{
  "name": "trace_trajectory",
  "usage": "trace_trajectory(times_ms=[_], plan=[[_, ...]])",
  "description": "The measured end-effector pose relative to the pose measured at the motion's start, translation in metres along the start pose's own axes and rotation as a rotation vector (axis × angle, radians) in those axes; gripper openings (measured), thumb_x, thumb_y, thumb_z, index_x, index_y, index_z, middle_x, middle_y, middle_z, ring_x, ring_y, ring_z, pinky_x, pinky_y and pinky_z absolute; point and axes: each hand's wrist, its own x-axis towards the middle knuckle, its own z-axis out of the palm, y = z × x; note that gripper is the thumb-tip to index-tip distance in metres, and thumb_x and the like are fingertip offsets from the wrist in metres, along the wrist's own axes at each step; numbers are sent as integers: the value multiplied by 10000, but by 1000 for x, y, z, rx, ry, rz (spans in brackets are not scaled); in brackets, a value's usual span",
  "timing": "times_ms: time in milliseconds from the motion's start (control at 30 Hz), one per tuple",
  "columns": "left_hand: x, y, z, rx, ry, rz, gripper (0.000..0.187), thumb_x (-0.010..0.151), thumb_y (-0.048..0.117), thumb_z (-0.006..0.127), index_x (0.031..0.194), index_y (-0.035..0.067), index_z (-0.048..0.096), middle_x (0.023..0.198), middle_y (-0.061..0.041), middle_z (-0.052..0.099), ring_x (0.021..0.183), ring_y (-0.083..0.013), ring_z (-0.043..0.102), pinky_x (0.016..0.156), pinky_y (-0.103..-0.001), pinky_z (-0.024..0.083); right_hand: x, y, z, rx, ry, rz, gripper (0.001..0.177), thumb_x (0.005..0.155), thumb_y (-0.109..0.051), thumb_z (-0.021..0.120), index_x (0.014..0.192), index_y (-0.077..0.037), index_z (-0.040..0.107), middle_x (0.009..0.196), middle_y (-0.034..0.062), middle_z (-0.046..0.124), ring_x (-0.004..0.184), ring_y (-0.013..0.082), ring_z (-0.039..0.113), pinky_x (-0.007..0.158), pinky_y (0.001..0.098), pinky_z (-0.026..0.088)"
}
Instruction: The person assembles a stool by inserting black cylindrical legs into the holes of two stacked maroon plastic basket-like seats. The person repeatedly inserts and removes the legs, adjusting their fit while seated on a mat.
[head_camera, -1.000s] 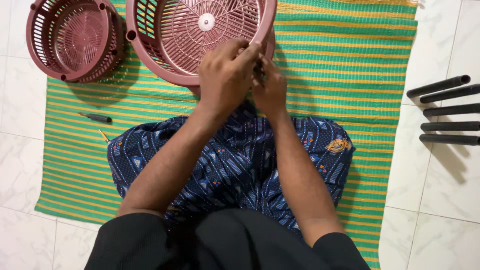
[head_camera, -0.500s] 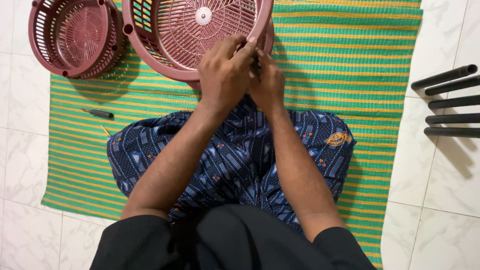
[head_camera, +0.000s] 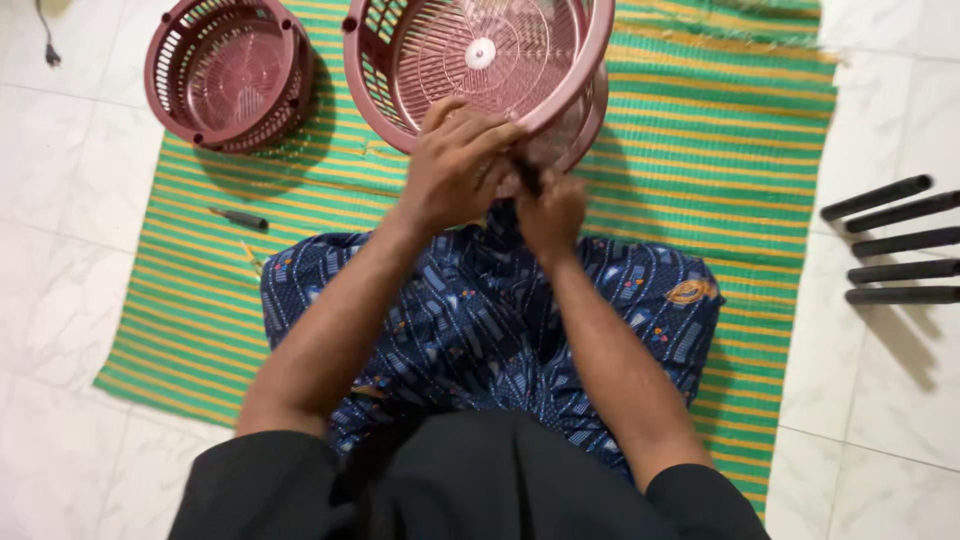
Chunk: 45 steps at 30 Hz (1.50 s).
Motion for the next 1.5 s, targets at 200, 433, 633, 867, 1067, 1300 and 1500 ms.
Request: trace_trajectory(times_ms=[200,433,633,867,1067,1300,1500], plan=[[-21,-6,-9,39,-100,-85,370,912,248,785,1258,141,710,1091,-38,727,1126,-249,656,1187,-584,280,-23,10,50,-207,-317,-7,504,847,-400,772,1178,-27,701,1070,188,716,973,389,676,865,508,539],[-30,20,29,261,32,-389,279,885,204,732,1158,162,693,1187,-23,666,1303,-319,553,1087,-846,58,9,99,32,105,-13,416,665,891,-202,776,1478,-63,495,1431,279,600,1286,419,526,875,354,534],[-34,12,27,175,-11,-353,153,921,132,699,1074,133,683,1144,-47,672,1268,-277,587,1051,-899,-2,26,77,19,968,47,1143,508,915,-152,658,1393,-8,563,1230,142,710,1044,214,734,564,245,568],[-48,-87,-21,124,-74,-176,132,924,-15,716,976,107,709,1265,-19,729,1472,-305,531,1186,-800,84,-25,22,27,1362,-51,1060,293,970,-150,656,1246,-83,581,1084,120,691,911,254,718,709,395,623],[-49,-151,-33,139,-69,-210,216,917,-39,661,1098,64,722,1437,-126,661,1481,-388,475,1202,-623,306,-19,-38,21,398,-988,789,415,926,-418,692,1219,-124,707,1040,85,784,980,245,732,840,401,576],[-54,-85,-53,213,-37,-203,265,955,-37,647,1164,90,751,1397,-112,691,1414,-343,562,1236,-623,263,29,-12,-78,687,-587,231,241,975,-254,708,941,-18,741,854,105,761,753,163,738,691,310,620],[-7,-2,-24,7,-53,-42,247,956,34,702,1183,123,740,1268,-77,710,1264,-286,645,1173,-554,372,57,34,-87,912,2,586,103,1015,-103,658,990,-37,732,850,98,746,760,182,726,748,317,626]])
